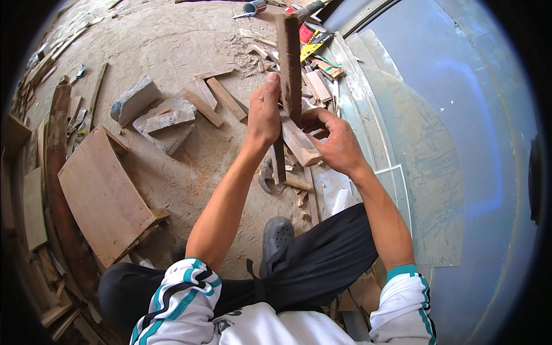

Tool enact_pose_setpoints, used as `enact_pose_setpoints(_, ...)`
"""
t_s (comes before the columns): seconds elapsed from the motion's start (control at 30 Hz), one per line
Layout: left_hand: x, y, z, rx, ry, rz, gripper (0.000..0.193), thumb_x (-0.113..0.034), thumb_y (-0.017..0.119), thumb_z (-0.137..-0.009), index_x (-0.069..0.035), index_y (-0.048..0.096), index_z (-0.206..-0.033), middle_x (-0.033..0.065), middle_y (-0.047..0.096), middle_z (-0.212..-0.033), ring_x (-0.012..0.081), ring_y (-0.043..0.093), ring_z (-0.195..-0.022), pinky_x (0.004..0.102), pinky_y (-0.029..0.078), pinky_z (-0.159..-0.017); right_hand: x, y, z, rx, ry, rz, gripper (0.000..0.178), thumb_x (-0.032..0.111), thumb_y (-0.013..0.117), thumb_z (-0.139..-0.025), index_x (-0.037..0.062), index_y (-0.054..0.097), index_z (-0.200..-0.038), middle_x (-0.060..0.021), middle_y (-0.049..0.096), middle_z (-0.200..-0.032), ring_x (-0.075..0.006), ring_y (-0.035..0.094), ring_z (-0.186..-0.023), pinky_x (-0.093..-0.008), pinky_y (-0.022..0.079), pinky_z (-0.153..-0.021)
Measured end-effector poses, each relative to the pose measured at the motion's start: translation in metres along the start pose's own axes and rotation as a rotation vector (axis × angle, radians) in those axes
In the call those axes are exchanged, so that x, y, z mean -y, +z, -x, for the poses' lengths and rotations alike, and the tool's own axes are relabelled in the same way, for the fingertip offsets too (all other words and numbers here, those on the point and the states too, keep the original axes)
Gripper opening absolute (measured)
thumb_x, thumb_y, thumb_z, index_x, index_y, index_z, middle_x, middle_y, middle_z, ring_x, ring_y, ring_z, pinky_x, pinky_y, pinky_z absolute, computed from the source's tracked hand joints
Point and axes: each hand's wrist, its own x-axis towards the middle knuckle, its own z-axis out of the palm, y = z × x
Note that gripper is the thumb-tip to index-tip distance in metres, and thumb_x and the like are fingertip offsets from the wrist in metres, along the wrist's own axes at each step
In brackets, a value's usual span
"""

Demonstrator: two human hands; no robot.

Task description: The person assembles a small wooden frame by fitting two pieces together and securing them with nails. They use a hammer to drive the nails into the wood and inspect the joint multiple times to ensure it is secure.

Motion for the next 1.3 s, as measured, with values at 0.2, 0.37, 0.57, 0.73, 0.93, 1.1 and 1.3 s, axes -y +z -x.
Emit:
enact_pose_setpoints(0.2,0.008,-0.005,-0.019,0.040,-0.145,-0.190,0.087,-0.066,0.012,-0.105,-0.001,0.053,-0.064,0.0034,0.047,-0.059,0.0168,0.041,-0.063,0.0341,0.034,-0.061,-0.017,-0.010,0.000,0.059,0.036,-0.231,0.032,0.015,0.075,-0.090,-0.0027,0.064,-0.114,-0.0100,0.070,-0.108,-0.0162,0.069,-0.099,-0.0309,0.054,-0.091)
enact_pose_setpoints(0.37,0.007,-0.011,-0.025,0.061,-0.159,-0.153,0.089,-0.068,0.012,-0.104,0.000,0.054,-0.065,0.0035,0.049,-0.061,0.0161,0.041,-0.063,0.0346,0.034,-0.061,-0.011,-0.014,-0.001,0.084,0.056,-0.300,0.027,0.012,0.073,-0.092,-0.0007,0.063,-0.114,-0.0075,0.068,-0.109,-0.0158,0.067,-0.102,-0.0316,0.054,-0.093)
enact_pose_setpoints(0.57,-0.007,-0.014,-0.014,0.209,-0.038,-0.216,0.088,-0.070,0.019,-0.104,0.001,0.070,-0.093,0.0099,0.070,-0.081,0.0149,0.064,-0.074,0.0303,0.050,-0.073,0.000,-0.006,0.002,0.060,0.068,-0.268,0.027,0.010,0.076,-0.090,0.0026,0.062,-0.112,-0.0059,0.067,-0.107,-0.0141,0.066,-0.100,-0.0322,0.055,-0.088)
enact_pose_setpoints(0.73,-0.005,-0.014,-0.009,0.216,-0.019,0.057,0.072,-0.064,0.028,-0.106,-0.002,0.063,-0.096,0.0092,0.066,-0.079,0.0163,0.064,-0.073,0.0306,0.051,-0.069,0.009,0.005,0.005,0.000,0.001,-0.185,0.030,0.013,0.080,-0.088,0.0044,0.060,-0.110,-0.0046,0.067,-0.103,-0.0129,0.066,-0.095,-0.0299,0.056,-0.078)
enact_pose_setpoints(0.93,0.003,-0.027,-0.009,0.182,-0.054,0.478,0.076,-0.071,0.031,-0.101,-0.002,0.063,-0.097,0.0109,0.063,-0.078,0.0220,0.064,-0.074,0.0329,0.052,-0.065,0.024,0.008,0.005,-0.037,-0.084,-0.121,0.033,0.020,0.083,-0.086,0.0054,0.061,-0.106,-0.0044,0.067,-0.099,-0.0144,0.067,-0.093,-0.0299,0.055,-0.076)
enact_pose_setpoints(1.1,0.007,-0.032,-0.002,0.226,-0.094,0.665,0.076,-0.076,0.037,-0.096,-0.003,0.061,-0.095,0.0094,0.059,-0.076,0.0233,0.057,-0.076,0.0332,0.049,-0.065,0.025,0.006,0.008,-0.094,-0.144,-0.074,0.030,0.017,0.081,-0.087,0.0041,0.065,-0.109,-0.0077,0.070,-0.097,-0.0156,0.069,-0.089,-0.0301,0.055,-0.074)
enact_pose_setpoints(1.3,0.000,-0.025,-0.002,0.295,-0.119,0.824,0.077,-0.077,0.039,-0.095,-0.002,0.059,-0.091,0.0085,0.057,-0.075,0.0224,0.051,-0.075,0.0357,0.045,-0.074,0.024,0.012,0.007,-0.148,-0.326,-0.042,0.021,0.009,0.076,-0.089,0.0028,0.070,-0.109,-0.0096,0.071,-0.095,-0.0162,0.068,-0.079,-0.0299,0.054,-0.070)
